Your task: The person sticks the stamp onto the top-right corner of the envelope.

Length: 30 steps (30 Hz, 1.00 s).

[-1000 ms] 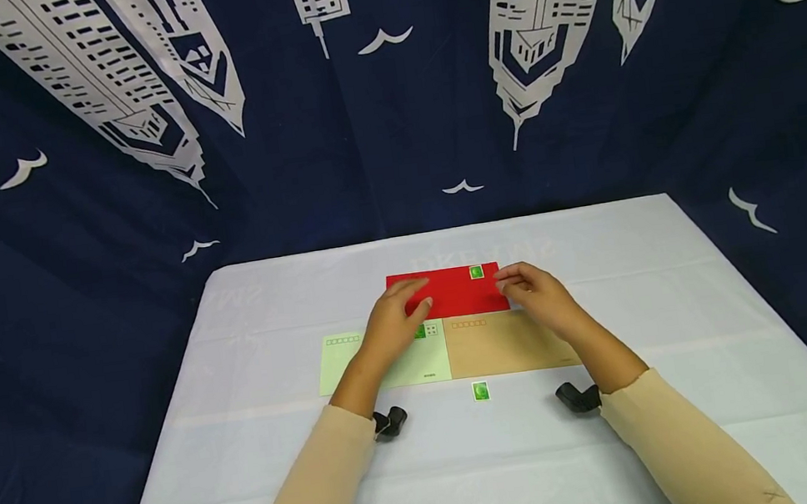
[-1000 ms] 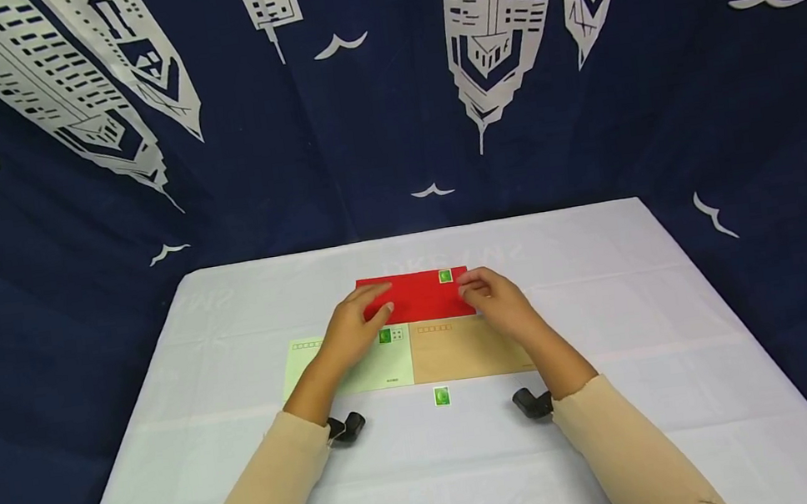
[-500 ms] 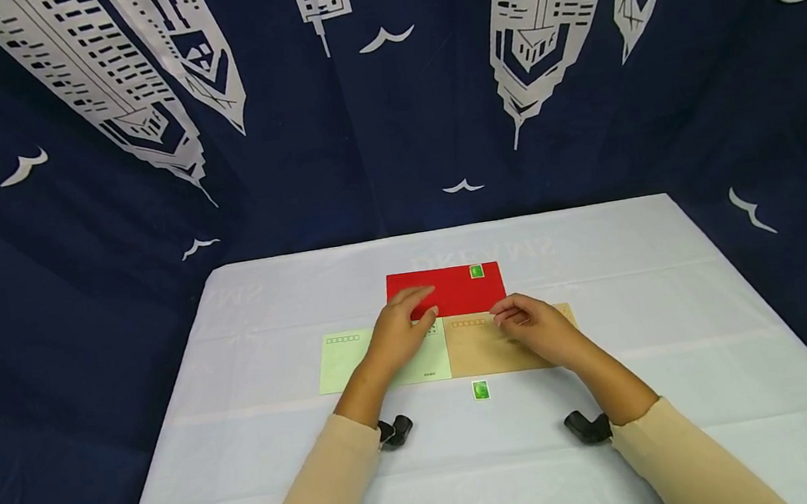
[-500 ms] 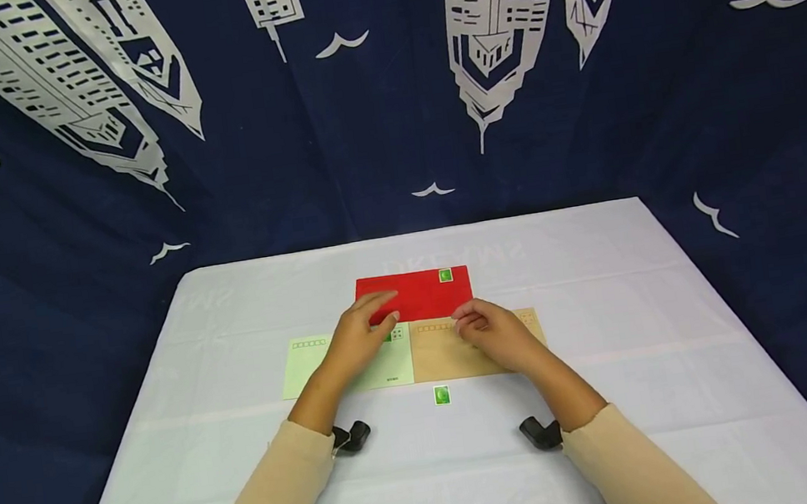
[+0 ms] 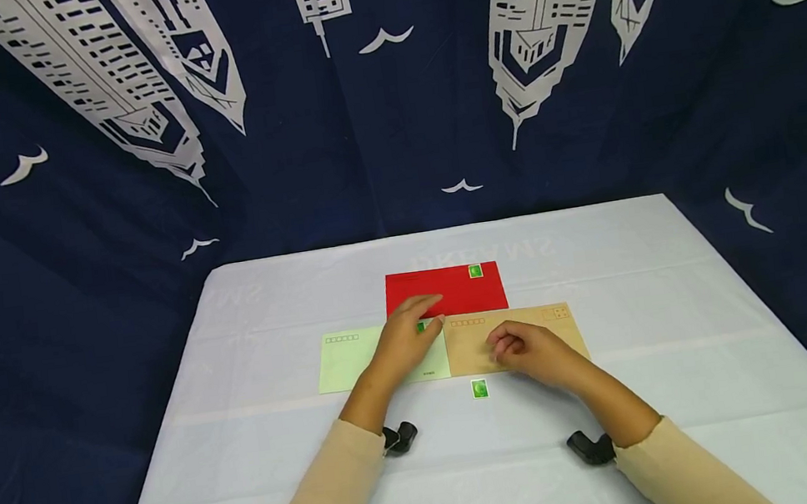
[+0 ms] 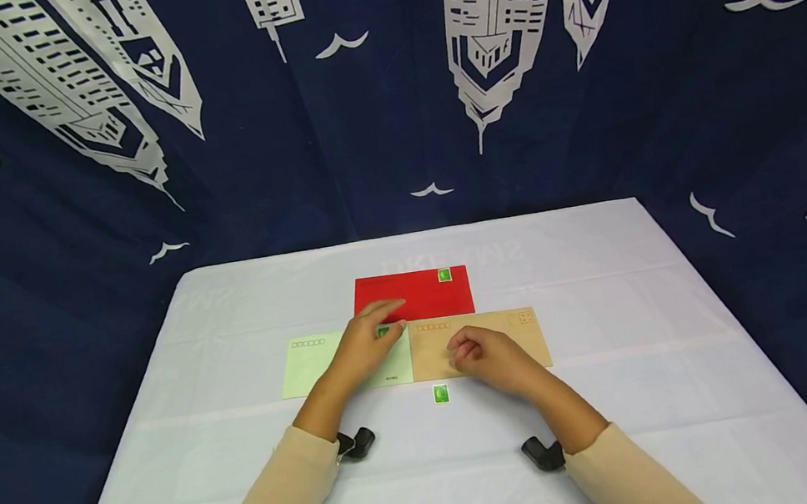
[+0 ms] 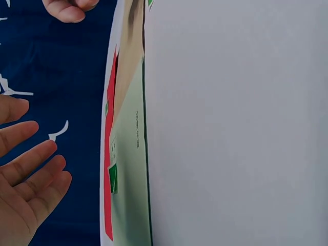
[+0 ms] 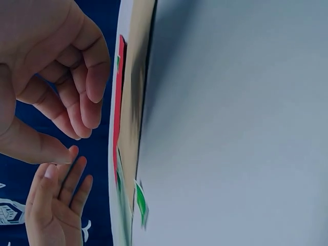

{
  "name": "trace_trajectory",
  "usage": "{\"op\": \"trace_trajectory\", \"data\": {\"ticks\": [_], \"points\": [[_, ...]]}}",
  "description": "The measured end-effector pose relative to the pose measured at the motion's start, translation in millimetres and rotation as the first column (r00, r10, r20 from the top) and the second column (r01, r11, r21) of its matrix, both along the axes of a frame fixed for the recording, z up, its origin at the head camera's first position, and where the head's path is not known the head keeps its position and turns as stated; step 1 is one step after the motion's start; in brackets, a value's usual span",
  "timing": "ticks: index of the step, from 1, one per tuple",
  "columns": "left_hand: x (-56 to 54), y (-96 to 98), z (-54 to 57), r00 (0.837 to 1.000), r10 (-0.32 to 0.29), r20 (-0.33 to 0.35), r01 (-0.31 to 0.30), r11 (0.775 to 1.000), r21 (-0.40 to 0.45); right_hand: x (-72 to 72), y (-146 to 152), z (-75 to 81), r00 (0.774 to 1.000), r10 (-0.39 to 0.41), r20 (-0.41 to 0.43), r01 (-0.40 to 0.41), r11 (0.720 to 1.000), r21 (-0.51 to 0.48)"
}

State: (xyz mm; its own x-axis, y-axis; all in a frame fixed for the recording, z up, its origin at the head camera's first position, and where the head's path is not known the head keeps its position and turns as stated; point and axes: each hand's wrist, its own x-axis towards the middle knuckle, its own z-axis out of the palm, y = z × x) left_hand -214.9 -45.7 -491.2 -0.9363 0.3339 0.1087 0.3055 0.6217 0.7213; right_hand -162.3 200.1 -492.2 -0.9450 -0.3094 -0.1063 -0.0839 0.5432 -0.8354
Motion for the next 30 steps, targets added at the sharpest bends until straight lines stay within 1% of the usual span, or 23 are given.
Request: {"op": "trace_trajectory", "data": {"ticks": [6, 11, 19, 23, 30], "points": [[4.3, 3.0, 0.0, 0.999, 0.015, 0.03, -0.015, 1.0, 0.005, 7.7, -1.6, -6.6, 0.998, 0.053, 0.013, -0.054, 0.997, 0.056], [6.6, 4.0, -1.4, 0.999, 0.021, 0.038, -0.021, 1.0, -0.003, 13.7, -5.2, -9.2, 0.995, 0.095, -0.002, -0.094, 0.99, 0.104], [9.0, 5.5, -4.2, 1.0, -0.012, 0.022, 0.012, 1.0, -0.002, 19.3, -11.9, -11.6, 0.996, 0.08, -0.036, -0.072, 0.979, 0.188], [9.0, 6.1, -5.3, 1.0, -0.012, 0.021, 0.012, 1.0, 0.0, 19.7, -15.6, -12.8, 0.997, 0.067, -0.034, -0.058, 0.972, 0.228], [8.8, 6.9, -6.7, 1.0, -0.02, 0.021, 0.019, 1.0, 0.006, 19.0, -21.1, -12.9, 0.995, 0.082, -0.049, -0.067, 0.964, 0.257]]}}
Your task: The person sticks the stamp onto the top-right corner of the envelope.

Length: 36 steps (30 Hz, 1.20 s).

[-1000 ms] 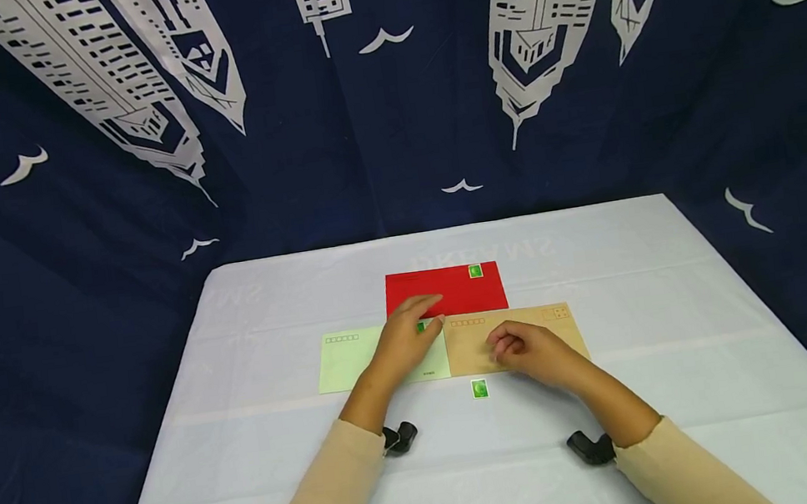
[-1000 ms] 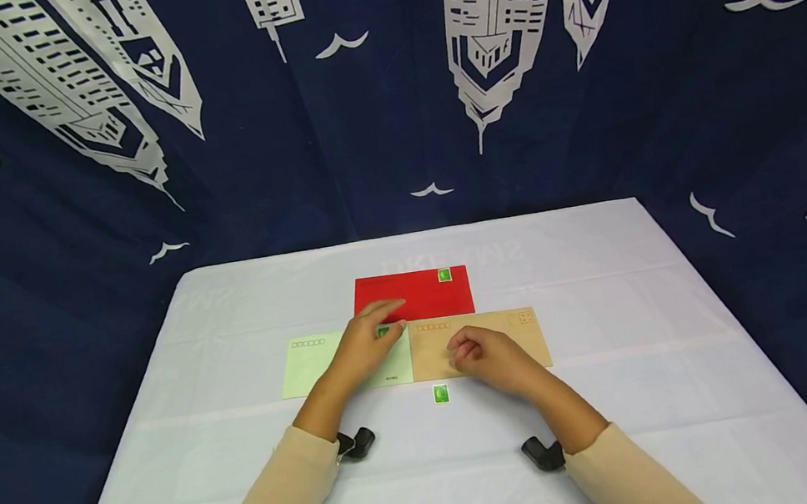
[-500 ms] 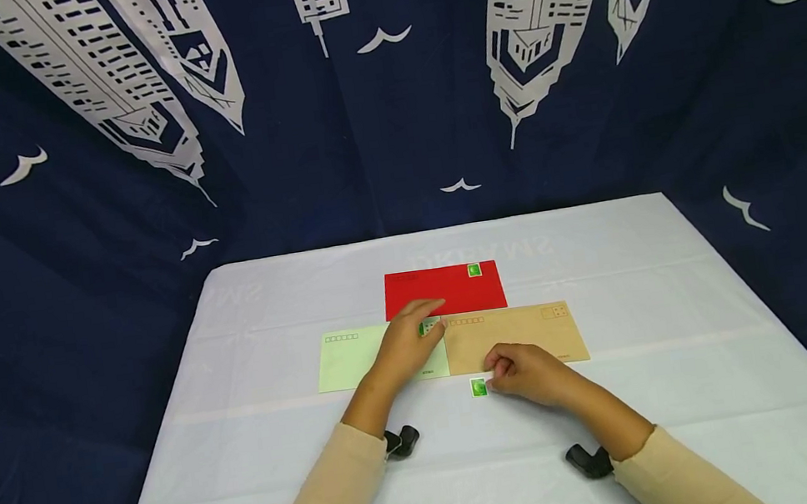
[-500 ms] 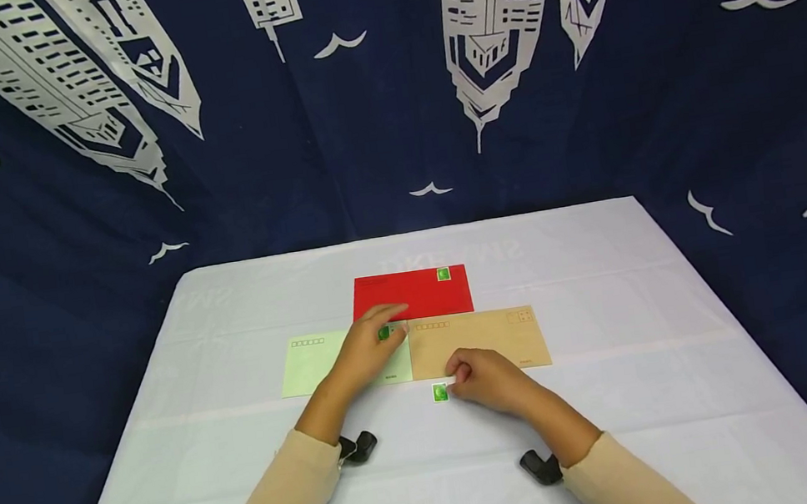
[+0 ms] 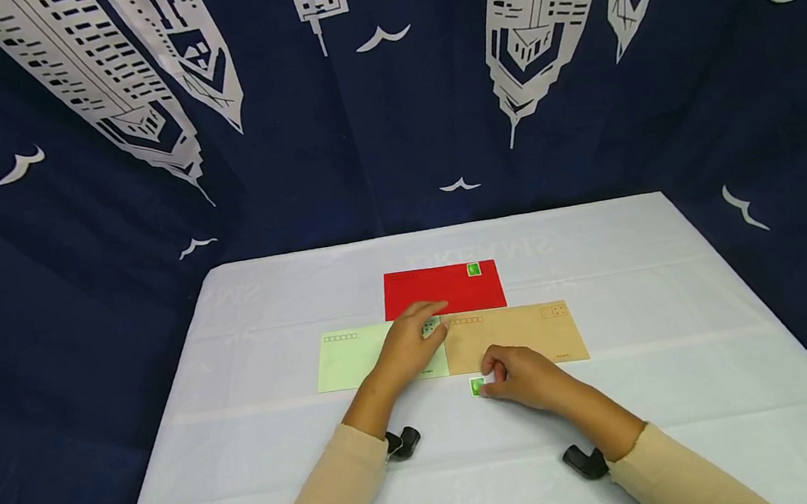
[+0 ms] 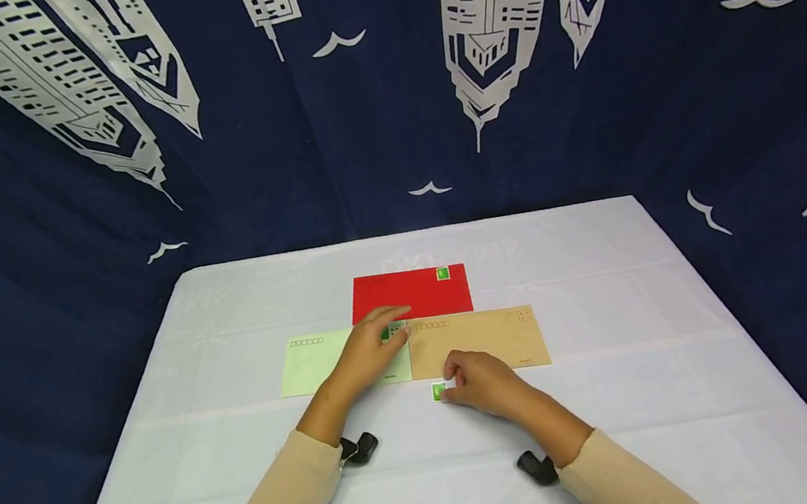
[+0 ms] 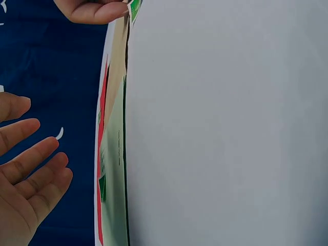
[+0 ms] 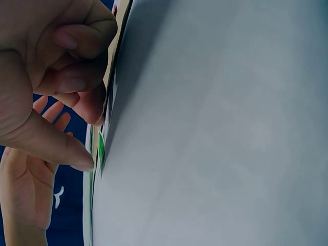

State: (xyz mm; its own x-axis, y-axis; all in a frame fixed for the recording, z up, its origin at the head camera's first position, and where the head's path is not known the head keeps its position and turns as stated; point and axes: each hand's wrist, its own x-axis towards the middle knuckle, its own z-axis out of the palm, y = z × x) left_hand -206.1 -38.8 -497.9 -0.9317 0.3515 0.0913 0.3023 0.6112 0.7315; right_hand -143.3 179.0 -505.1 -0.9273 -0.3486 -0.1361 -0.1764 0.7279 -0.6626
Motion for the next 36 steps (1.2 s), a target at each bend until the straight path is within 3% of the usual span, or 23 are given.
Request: {"op": "trace_trajectory", "data": {"ticks": [27, 36], "points": [[-1.8, 0.9, -6.2, 1.0, -0.023, -0.011, 0.023, 1.0, 0.005, -1.8, -3.9, -0.4, 0.997, 0.0, 0.082, 0.002, 1.0, -0.021], [-0.3, 3.3, -5.0, 0.999, -0.033, 0.003, 0.033, 0.999, 0.009, -2.8, 0.7, 1.1, 0.995, 0.007, 0.099, 0.001, 0.996, -0.088]]}}
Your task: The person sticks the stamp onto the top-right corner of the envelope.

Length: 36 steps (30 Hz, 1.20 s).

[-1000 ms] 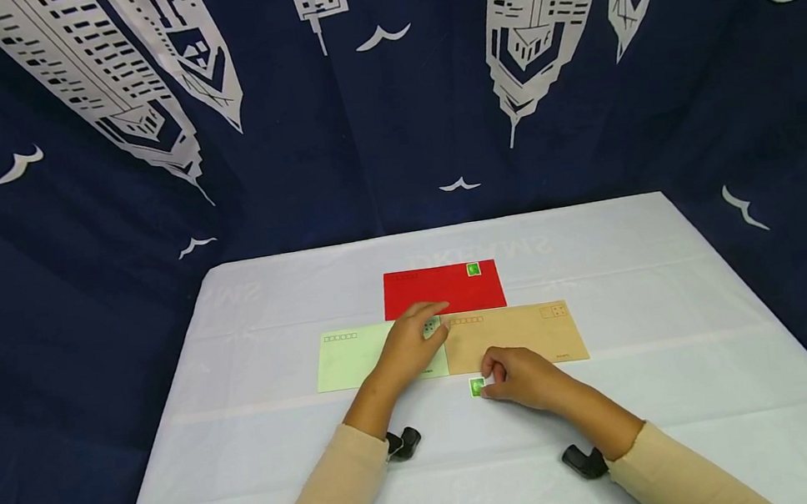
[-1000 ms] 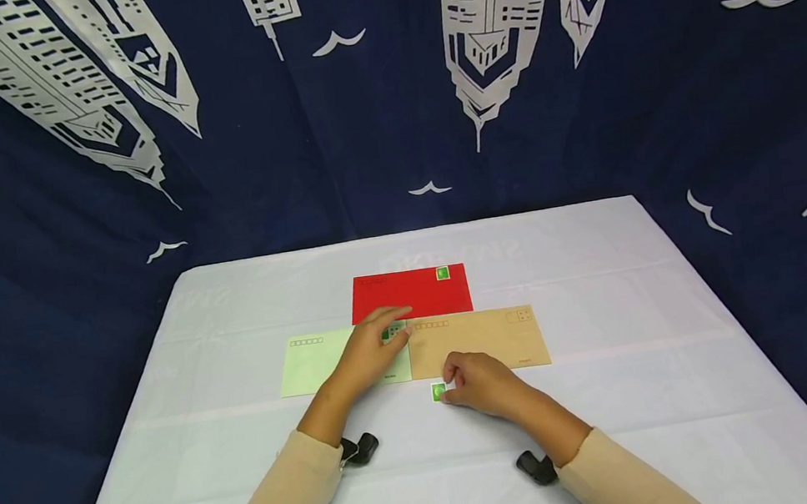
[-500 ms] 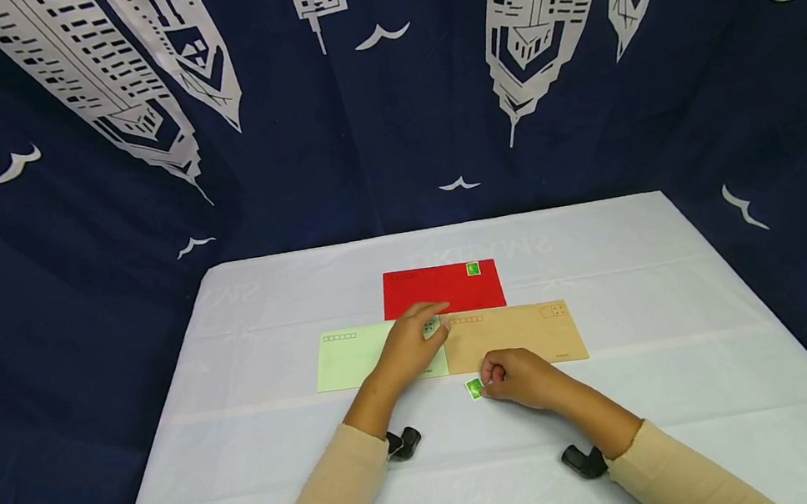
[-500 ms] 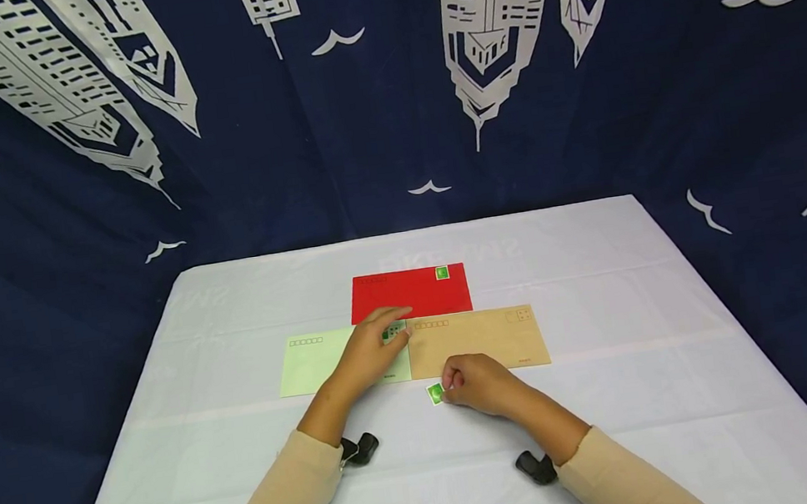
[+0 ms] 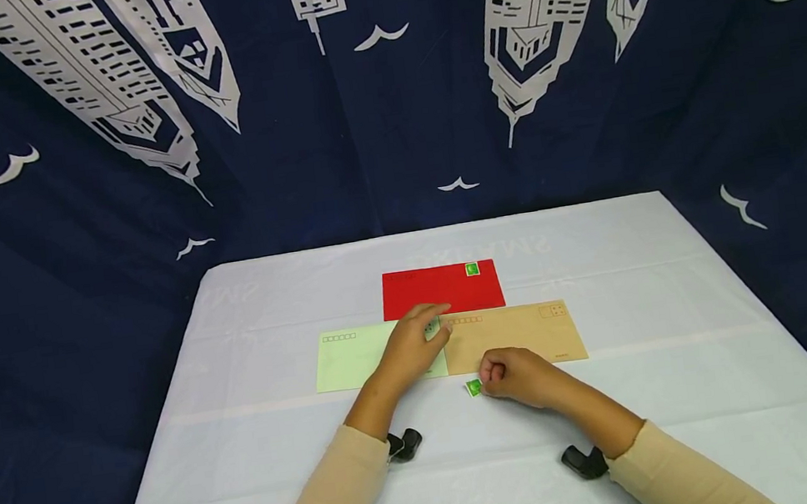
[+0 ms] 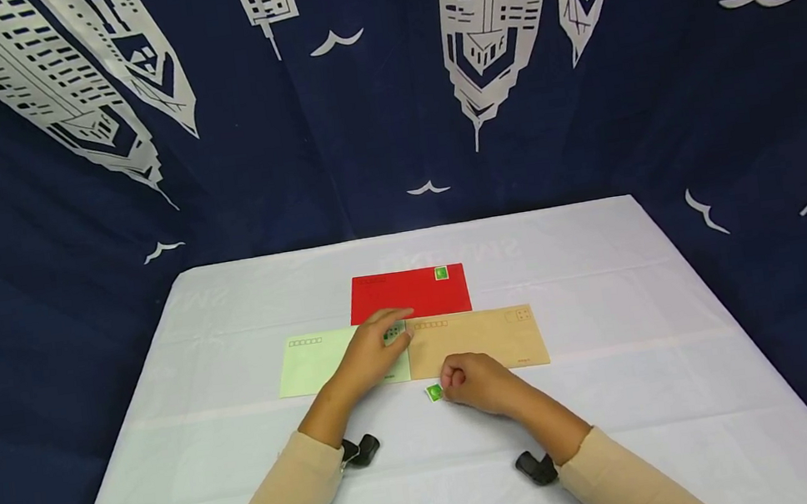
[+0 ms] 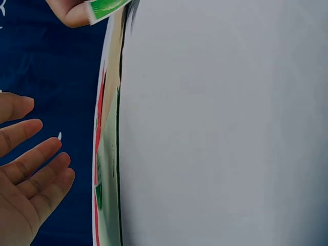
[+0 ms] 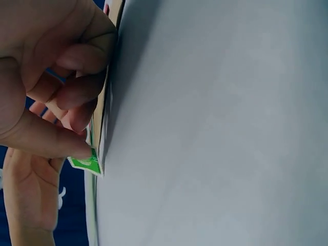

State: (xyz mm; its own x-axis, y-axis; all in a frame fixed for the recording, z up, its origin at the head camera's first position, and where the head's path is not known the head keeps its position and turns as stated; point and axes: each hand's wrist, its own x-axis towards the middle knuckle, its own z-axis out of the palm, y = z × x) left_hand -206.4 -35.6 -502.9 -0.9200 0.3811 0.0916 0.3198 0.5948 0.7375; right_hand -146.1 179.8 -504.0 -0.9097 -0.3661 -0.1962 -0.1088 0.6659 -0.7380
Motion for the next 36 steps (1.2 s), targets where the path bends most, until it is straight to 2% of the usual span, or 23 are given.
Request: {"op": "trace_trajectory", "data": {"ticks": [5, 15, 22, 28, 36], "points": [[2.4, 1.7, 1.1, 1.0, -0.007, -0.002, 0.007, 1.0, -0.011, -0.2, 8.1, 3.9, 0.999, -0.045, 0.014, 0.046, 0.995, -0.087], [8.2, 7.7, 1.5, 1.0, -0.02, 0.018, 0.021, 0.998, -0.06, -1.0, 24.0, 11.8, 0.987, -0.159, 0.016, 0.16, 0.973, -0.167], [13.5, 15.6, 1.2, 0.999, -0.047, 0.025, 0.048, 0.995, -0.085, -1.5, 37.2, 15.5, 0.971, -0.239, 0.01, 0.237, 0.955, -0.179], [18.8, 21.5, 2.3, 0.996, -0.085, 0.017, 0.087, 0.99, -0.112, -3.7, 48.7, 14.0, 0.963, -0.27, -0.015, 0.262, 0.945, -0.197], [24.0, 29.2, 3.6, 0.988, -0.142, 0.052, 0.149, 0.973, -0.175, -6.8, 64.4, 13.9, 0.948, -0.316, -0.044, 0.301, 0.933, -0.198]]}}
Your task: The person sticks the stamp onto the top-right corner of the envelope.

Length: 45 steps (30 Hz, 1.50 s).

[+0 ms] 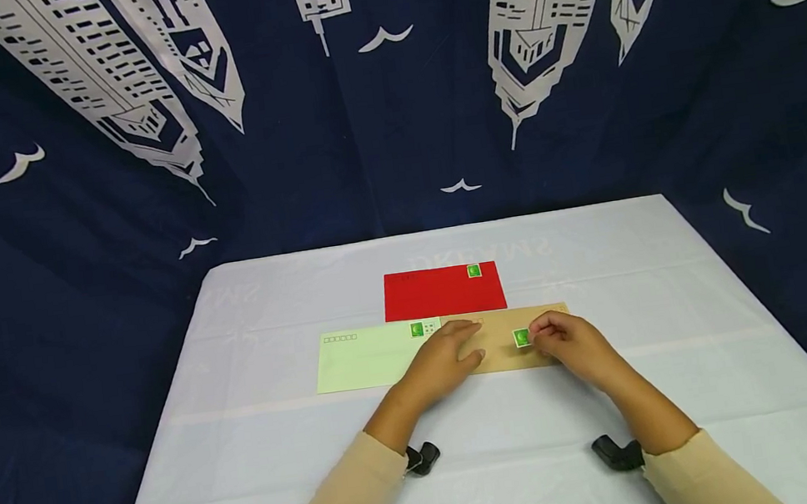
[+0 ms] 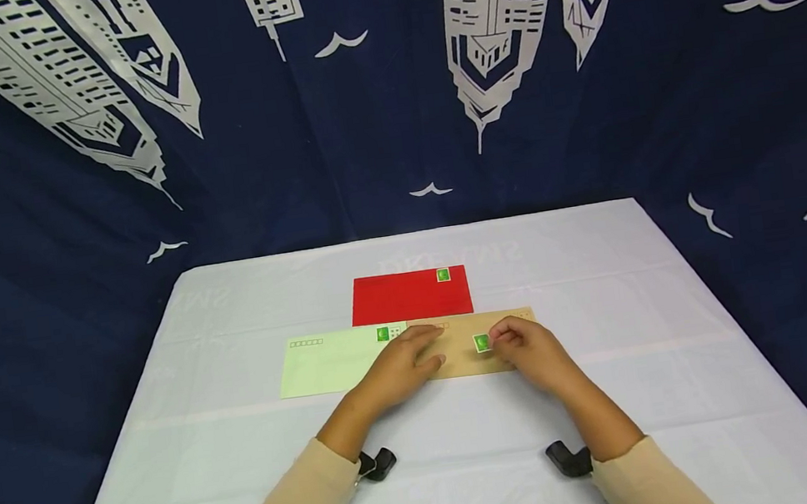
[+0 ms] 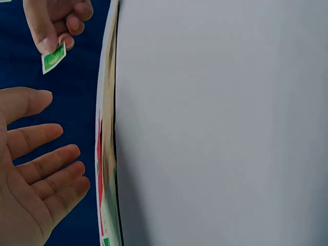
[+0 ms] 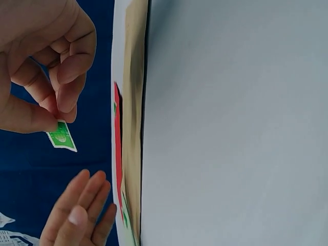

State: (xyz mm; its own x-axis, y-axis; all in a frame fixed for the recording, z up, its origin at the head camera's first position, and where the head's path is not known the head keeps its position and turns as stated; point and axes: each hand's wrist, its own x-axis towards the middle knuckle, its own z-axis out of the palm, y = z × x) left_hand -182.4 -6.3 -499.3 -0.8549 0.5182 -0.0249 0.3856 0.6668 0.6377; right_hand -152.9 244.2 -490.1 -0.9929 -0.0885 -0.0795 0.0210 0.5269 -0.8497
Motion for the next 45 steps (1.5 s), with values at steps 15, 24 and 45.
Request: {"op": "trace_trajectory", "data": {"ticks": [15, 24, 45], "points": [[1.5, 9.9, -4.0, 0.997, -0.064, -0.039, 0.058, 0.988, -0.14, -15.7, 27.1, -4.1, 0.999, -0.046, 0.0, 0.046, 0.998, 0.051], [1.3, 10.9, -3.4, 0.995, -0.091, -0.042, 0.082, 0.978, -0.191, -26.2, 39.5, -7.5, 0.998, -0.054, 0.037, 0.052, 0.997, 0.062], [0.3, 15.4, -2.1, 0.989, -0.133, -0.063, 0.104, 0.934, -0.341, -46.7, 54.9, -7.9, 0.977, -0.024, 0.213, 0.014, 0.999, 0.049]]}}
